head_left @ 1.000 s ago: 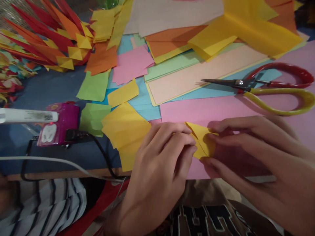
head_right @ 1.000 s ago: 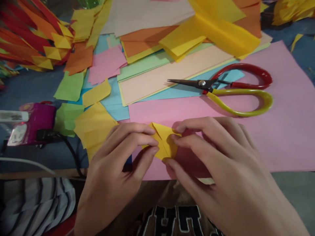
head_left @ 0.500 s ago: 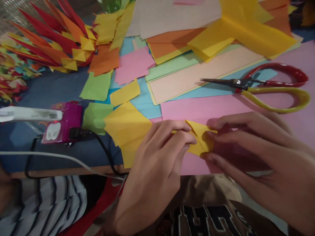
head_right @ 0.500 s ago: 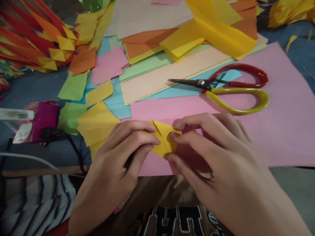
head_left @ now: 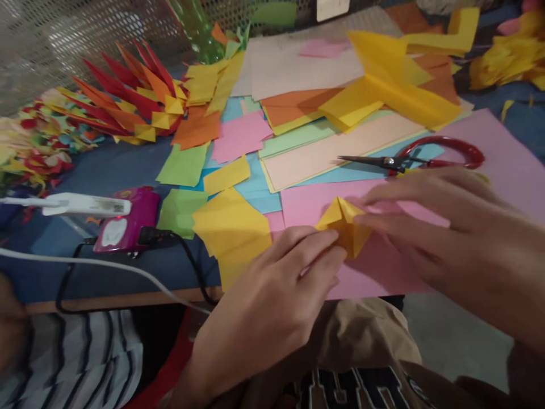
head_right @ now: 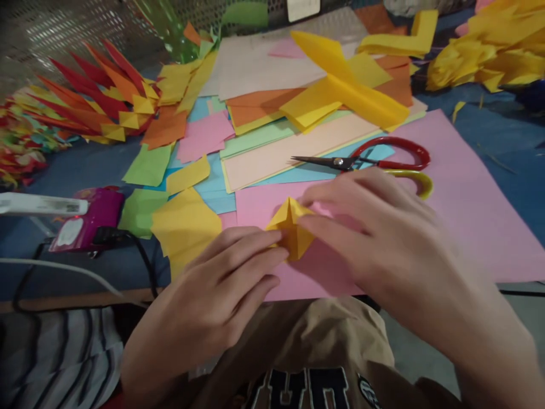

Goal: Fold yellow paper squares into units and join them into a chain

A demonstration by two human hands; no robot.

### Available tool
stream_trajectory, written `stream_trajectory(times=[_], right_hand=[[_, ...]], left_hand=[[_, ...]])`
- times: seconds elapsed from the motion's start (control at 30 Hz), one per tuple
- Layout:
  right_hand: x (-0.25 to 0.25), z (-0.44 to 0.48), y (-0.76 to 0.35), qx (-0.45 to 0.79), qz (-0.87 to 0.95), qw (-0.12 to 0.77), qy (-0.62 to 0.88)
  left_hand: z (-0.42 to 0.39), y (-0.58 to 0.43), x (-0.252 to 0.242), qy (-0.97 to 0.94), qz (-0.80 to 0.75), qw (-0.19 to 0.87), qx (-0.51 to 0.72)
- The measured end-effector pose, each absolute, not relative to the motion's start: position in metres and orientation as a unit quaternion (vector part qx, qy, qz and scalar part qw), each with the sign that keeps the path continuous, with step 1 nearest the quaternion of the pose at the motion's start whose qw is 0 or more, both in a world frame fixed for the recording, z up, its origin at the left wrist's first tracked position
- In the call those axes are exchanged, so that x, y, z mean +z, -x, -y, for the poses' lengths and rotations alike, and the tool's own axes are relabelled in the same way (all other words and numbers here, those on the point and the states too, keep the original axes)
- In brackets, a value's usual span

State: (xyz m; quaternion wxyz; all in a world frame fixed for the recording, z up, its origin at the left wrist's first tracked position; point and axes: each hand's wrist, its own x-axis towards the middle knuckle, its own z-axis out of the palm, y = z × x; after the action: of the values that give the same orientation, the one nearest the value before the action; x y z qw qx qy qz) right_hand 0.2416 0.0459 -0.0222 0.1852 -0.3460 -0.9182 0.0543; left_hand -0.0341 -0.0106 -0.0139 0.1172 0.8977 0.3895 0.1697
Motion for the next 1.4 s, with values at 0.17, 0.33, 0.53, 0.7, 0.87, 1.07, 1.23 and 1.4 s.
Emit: stream_trajectory(times=[0.17, 0.33, 0.53, 0.7, 0.87, 1.07, 1.23, 1.4], right_hand=[[-0.031, -0.029, -0.239, 0.032, 0.924, 0.211, 0.317], [-0.037, -0.021, -0.240, 0.078, 0.914, 0.236, 0.322], [-0.036, -0.021, -0.238, 0.086, 0.917, 0.249, 0.298], [-0.036, -0.024, -0.234, 0.077, 0.913, 0.262, 0.304], [-0.034, -0.024, -0.232, 0.093, 0.904, 0.265, 0.323], [-0.031, -0.022, -0.226, 0.082, 0.896, 0.280, 0.335], [-0.039, -0.018, -0.230, 0.100, 0.913, 0.237, 0.318], [-0.052, -0.012, -0.239, 0.091, 0.920, 0.239, 0.297]], left_hand=[[0.015, 0.031, -0.004, -0.909, -0.387, 0.089, 0.129], [0.010, 0.029, -0.002, -0.912, -0.383, 0.073, 0.129], [0.011, 0.027, -0.009, -0.903, -0.389, 0.081, 0.165], [0.010, 0.031, -0.010, -0.899, -0.390, 0.105, 0.170], [0.005, 0.038, -0.013, -0.891, -0.369, 0.110, 0.239], [0.005, 0.042, -0.018, -0.883, -0.399, 0.135, 0.208], [0.003, 0.041, -0.020, -0.882, -0.394, 0.125, 0.226], [-0.004, 0.027, -0.016, -0.863, -0.421, 0.139, 0.242]])
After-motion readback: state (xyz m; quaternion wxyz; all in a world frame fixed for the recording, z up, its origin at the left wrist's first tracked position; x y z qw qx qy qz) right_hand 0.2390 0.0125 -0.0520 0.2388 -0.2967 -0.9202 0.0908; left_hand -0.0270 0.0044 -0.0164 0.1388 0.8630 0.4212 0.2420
